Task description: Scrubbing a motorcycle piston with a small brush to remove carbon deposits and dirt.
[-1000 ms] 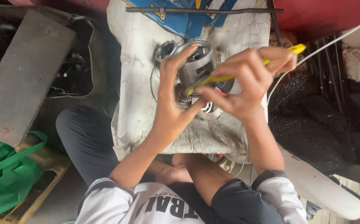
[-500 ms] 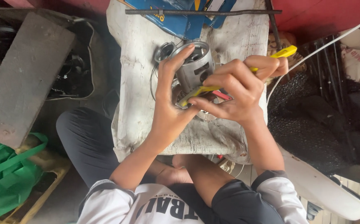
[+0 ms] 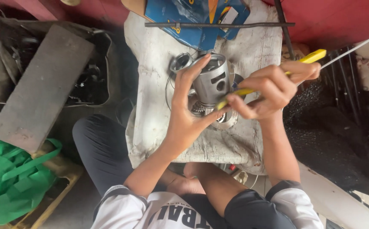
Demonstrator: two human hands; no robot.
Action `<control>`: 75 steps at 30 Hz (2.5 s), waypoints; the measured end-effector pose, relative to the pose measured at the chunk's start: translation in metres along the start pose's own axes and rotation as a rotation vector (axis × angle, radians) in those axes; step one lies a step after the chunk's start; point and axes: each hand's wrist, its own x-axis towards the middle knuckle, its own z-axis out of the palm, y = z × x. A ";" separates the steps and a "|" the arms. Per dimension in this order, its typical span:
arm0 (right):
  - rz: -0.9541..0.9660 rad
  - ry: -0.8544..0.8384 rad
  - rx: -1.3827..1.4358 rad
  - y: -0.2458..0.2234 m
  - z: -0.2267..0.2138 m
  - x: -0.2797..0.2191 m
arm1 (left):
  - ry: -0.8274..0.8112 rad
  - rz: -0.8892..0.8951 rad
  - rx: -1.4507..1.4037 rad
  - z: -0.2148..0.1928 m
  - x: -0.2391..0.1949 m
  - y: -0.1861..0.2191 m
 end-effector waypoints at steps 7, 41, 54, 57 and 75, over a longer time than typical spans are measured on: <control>-0.058 -0.006 -0.050 -0.013 0.002 0.010 | -0.008 0.014 0.008 -0.002 0.000 -0.001; 0.035 -0.103 0.196 -0.043 0.019 0.045 | 0.160 -0.127 -0.167 -0.004 -0.029 -0.042; -0.096 -0.022 0.128 -0.070 0.020 0.052 | 0.337 0.295 0.349 0.000 -0.025 -0.080; -0.226 -0.032 0.145 -0.063 0.018 0.039 | 0.359 0.617 0.505 -0.001 -0.024 -0.086; 0.201 -0.119 -0.044 -0.121 0.017 -0.013 | 0.060 0.096 0.511 -0.050 -0.067 -0.044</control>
